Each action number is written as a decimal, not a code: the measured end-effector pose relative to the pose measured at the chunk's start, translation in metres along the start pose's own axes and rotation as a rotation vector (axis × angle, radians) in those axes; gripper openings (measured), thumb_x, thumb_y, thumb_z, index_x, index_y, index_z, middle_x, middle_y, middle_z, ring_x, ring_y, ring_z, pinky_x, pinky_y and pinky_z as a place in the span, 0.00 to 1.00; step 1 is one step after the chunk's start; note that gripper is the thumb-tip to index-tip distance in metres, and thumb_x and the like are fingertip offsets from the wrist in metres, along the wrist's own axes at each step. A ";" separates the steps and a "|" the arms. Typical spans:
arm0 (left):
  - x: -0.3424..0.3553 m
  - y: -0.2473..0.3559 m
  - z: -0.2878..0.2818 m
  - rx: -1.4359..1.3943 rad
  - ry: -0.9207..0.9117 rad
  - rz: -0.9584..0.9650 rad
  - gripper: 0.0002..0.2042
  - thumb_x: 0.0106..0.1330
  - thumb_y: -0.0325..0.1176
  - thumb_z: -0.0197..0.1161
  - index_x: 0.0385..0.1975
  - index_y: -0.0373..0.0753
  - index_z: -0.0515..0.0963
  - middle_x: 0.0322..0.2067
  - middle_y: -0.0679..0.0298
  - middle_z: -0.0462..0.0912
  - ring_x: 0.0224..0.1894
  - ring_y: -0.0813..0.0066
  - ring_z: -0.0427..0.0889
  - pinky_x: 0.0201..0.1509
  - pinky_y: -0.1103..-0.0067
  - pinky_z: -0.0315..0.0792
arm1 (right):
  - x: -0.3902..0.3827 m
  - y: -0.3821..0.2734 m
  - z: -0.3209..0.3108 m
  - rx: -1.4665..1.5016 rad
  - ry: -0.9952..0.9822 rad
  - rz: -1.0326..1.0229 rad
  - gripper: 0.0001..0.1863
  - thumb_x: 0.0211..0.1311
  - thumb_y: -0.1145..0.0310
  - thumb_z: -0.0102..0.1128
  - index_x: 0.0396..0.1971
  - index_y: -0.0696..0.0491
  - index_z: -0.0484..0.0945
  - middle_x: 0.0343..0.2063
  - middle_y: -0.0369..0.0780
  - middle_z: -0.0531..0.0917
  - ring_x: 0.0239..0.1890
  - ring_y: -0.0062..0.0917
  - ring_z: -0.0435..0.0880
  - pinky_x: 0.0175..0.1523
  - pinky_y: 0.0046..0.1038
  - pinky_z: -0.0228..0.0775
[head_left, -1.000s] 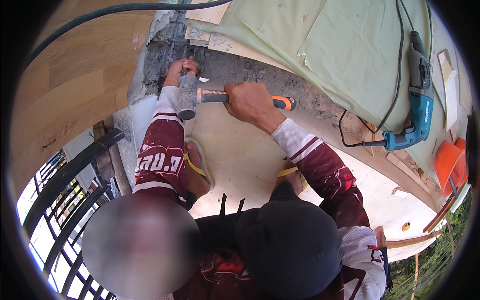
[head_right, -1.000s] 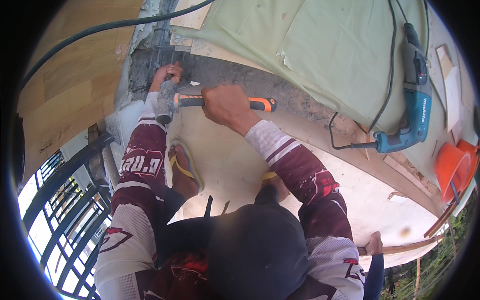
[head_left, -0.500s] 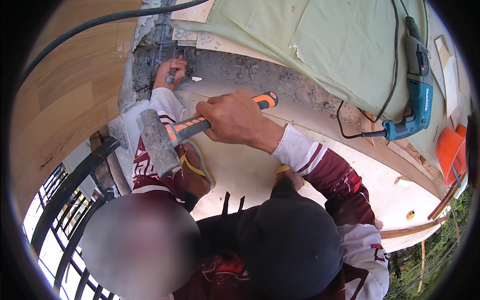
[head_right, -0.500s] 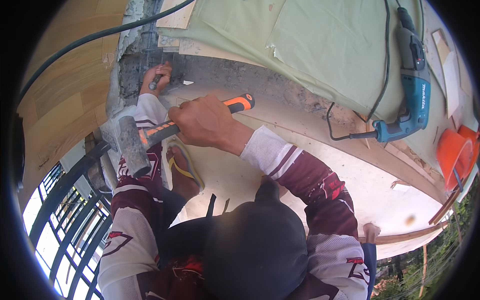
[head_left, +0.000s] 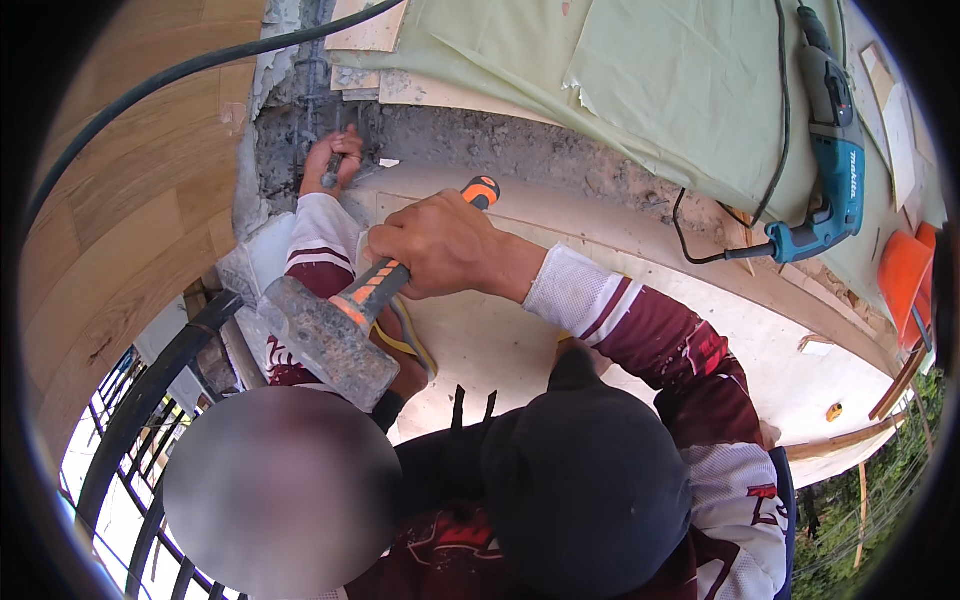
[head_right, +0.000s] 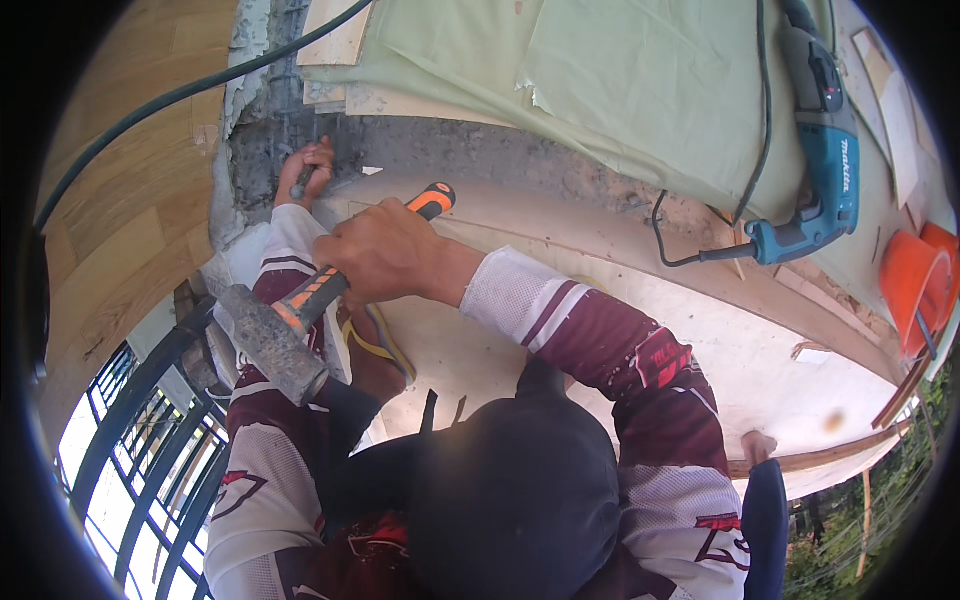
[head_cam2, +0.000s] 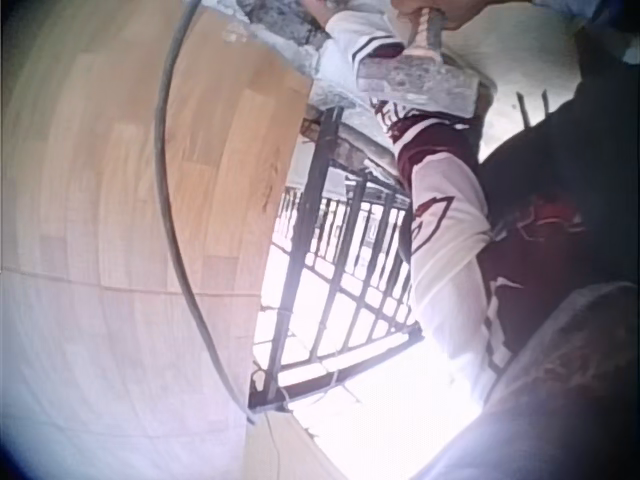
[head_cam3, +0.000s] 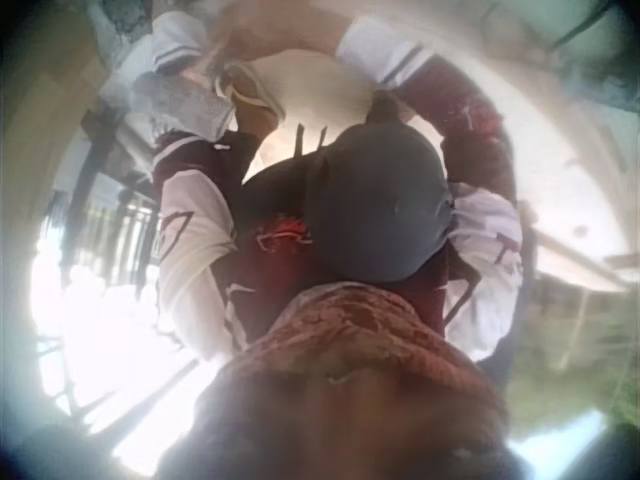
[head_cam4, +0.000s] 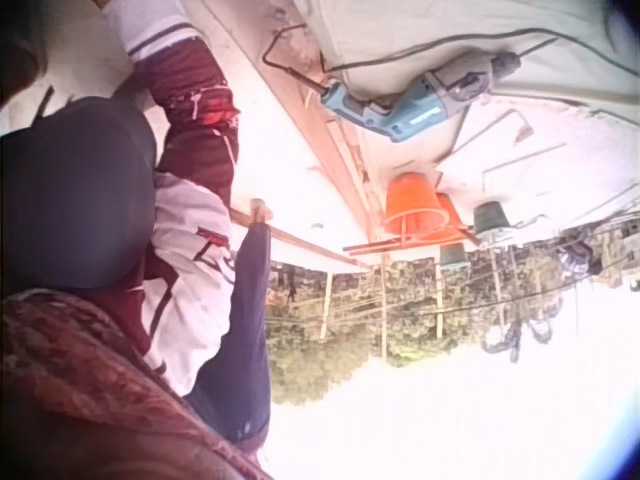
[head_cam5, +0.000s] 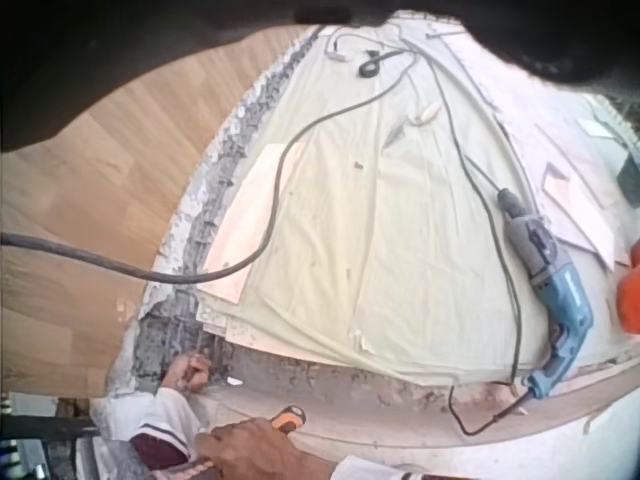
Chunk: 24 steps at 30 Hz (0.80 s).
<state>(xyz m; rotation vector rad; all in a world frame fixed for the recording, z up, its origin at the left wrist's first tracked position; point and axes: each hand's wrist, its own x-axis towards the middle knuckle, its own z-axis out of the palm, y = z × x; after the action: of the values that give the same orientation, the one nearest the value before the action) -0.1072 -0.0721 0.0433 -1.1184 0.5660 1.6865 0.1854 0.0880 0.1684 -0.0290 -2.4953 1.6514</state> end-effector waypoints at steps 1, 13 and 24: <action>-0.001 0.001 0.001 0.059 -0.012 -0.013 0.08 0.69 0.23 0.50 0.44 0.26 0.68 0.24 0.66 0.68 0.23 0.78 0.69 0.27 0.82 0.68 | 0.007 0.007 -0.001 -0.088 -0.046 0.100 0.09 0.51 0.64 0.61 0.29 0.52 0.81 0.21 0.45 0.84 0.24 0.42 0.84 0.28 0.44 0.73; 0.006 0.006 -0.006 0.034 -0.100 0.054 0.07 0.65 0.24 0.54 0.38 0.26 0.71 0.23 0.61 0.70 0.24 0.71 0.70 0.28 0.77 0.71 | -0.008 -0.014 0.002 0.004 0.143 0.038 0.14 0.49 0.56 0.67 0.26 0.50 0.78 0.19 0.37 0.80 0.22 0.39 0.82 0.24 0.40 0.70; -0.024 -0.092 -0.009 0.178 0.039 0.096 0.14 0.77 0.39 0.47 0.34 0.34 0.71 0.21 0.67 0.68 0.22 0.79 0.68 0.22 0.84 0.68 | -0.024 -0.018 -0.005 0.096 0.066 0.143 0.11 0.49 0.62 0.67 0.26 0.52 0.77 0.19 0.37 0.80 0.20 0.38 0.81 0.24 0.38 0.68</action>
<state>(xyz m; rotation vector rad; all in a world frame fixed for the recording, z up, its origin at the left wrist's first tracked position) -0.0184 -0.0544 0.0728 -1.0107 0.7901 1.6629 0.2111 0.0833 0.1842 -0.2526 -2.4130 1.7916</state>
